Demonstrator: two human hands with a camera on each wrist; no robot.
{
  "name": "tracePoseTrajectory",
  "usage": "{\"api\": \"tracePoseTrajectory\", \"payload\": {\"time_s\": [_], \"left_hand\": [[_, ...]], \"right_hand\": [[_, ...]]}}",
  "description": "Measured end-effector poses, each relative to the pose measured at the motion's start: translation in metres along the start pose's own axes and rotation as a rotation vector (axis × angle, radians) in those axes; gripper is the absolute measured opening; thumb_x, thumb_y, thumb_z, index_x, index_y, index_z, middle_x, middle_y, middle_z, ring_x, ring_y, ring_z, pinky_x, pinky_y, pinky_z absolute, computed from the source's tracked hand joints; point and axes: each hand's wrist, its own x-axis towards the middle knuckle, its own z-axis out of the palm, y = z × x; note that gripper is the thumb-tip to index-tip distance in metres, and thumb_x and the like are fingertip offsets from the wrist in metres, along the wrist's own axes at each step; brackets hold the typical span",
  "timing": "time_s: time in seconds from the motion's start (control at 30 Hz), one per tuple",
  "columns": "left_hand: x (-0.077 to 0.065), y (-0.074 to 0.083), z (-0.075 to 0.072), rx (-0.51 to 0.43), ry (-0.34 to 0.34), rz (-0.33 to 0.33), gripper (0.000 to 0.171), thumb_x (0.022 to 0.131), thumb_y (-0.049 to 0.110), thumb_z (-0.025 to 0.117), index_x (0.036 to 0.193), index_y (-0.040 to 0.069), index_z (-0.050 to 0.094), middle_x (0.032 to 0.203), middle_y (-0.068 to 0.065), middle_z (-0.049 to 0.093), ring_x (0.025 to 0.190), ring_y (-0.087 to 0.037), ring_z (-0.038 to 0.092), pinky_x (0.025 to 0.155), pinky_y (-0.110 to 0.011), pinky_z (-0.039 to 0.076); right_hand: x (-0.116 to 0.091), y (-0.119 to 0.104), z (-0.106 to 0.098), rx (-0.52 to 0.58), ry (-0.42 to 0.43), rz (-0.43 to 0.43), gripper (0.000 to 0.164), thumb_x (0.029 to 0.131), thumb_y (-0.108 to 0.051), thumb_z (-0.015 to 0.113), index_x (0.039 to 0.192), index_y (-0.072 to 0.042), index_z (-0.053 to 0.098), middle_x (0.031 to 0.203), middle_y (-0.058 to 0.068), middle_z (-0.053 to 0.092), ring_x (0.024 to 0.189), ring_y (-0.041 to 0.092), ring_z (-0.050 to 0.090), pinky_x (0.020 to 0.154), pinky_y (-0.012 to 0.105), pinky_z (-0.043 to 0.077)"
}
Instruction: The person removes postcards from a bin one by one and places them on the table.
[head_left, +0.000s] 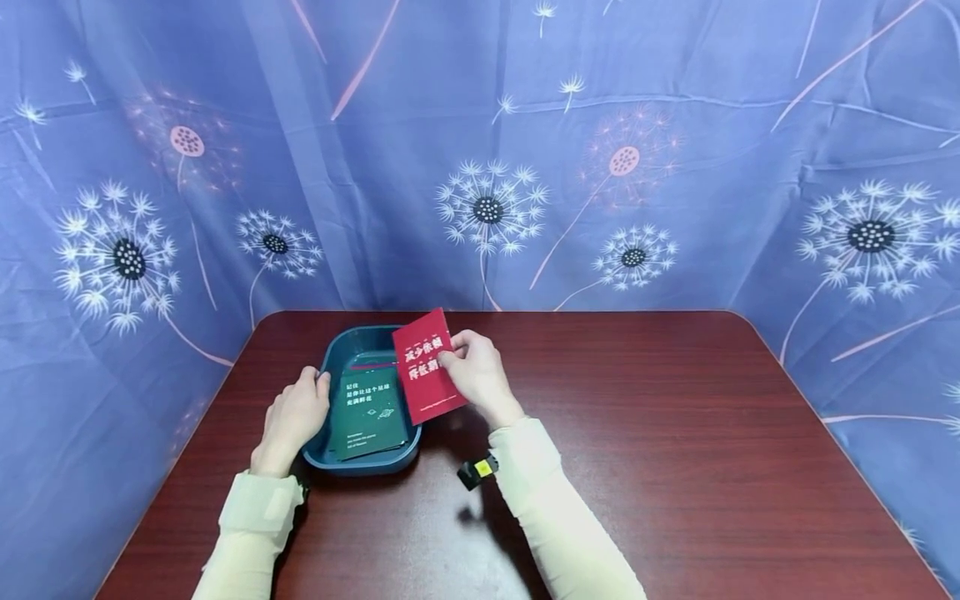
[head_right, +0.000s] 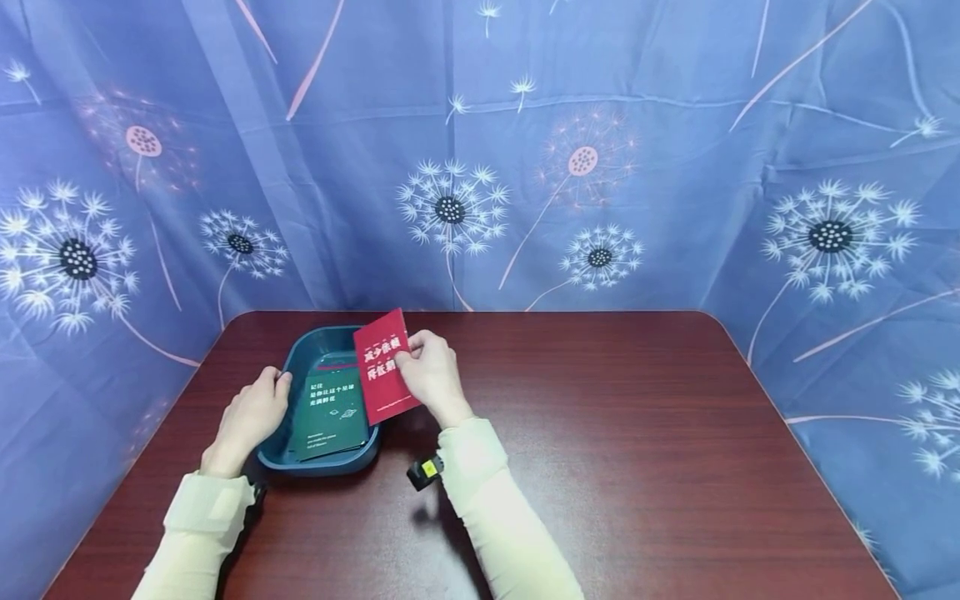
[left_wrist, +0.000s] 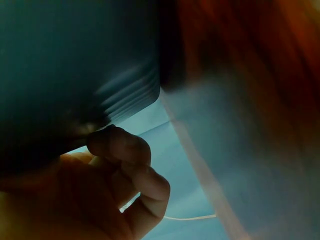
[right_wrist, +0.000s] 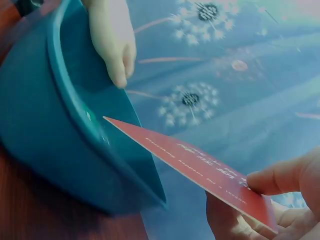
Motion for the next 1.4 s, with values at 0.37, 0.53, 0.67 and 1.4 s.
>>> {"api": "tracePoseTrajectory", "payload": {"time_s": [0.37, 0.53, 0.67, 1.4], "left_hand": [[0.001, -0.002, 0.001, 0.013, -0.004, 0.009, 0.044, 0.107, 0.036, 0.03, 0.121, -0.001, 0.048, 0.098, -0.029, 0.062, 0.085, -0.047, 0.06, 0.068, -0.057, 0.045], [0.001, -0.001, 0.001, 0.005, 0.004, 0.002, 0.042, 0.106, 0.038, 0.03, 0.115, 0.001, 0.049, 0.09, -0.024, 0.062, 0.08, -0.044, 0.061, 0.065, -0.054, 0.044], [0.0, -0.001, 0.001, 0.004, -0.001, -0.001, 0.044, 0.106, 0.037, 0.03, 0.117, -0.001, 0.049, 0.094, -0.026, 0.062, 0.082, -0.045, 0.061, 0.067, -0.055, 0.045], [0.001, -0.002, 0.0, 0.017, -0.036, 0.006, 0.047, 0.107, 0.037, 0.028, 0.124, -0.003, 0.047, 0.101, -0.03, 0.06, 0.083, -0.045, 0.06, 0.066, -0.055, 0.044]], "right_hand": [[-0.003, 0.03, -0.04, 0.129, 0.072, 0.066, 0.01, 0.089, -0.004, 0.067, 0.095, 0.0, 0.06, 0.075, 0.011, 0.059, 0.062, 0.019, 0.062, 0.057, 0.032, 0.054], [-0.004, 0.043, -0.047, 0.163, 0.075, 0.135, 0.013, 0.091, -0.004, 0.066, 0.1, 0.0, 0.057, 0.079, 0.013, 0.059, 0.065, 0.019, 0.063, 0.059, 0.033, 0.055], [-0.005, 0.054, -0.05, 0.2, 0.078, 0.189, 0.015, 0.092, -0.003, 0.064, 0.102, 0.001, 0.054, 0.081, 0.015, 0.061, 0.065, 0.02, 0.065, 0.059, 0.034, 0.056], [-0.004, 0.088, -0.04, 0.215, 0.07, 0.24, 0.013, 0.093, -0.002, 0.061, 0.103, 0.002, 0.053, 0.077, 0.011, 0.057, 0.062, 0.016, 0.06, 0.054, 0.029, 0.051]]}}
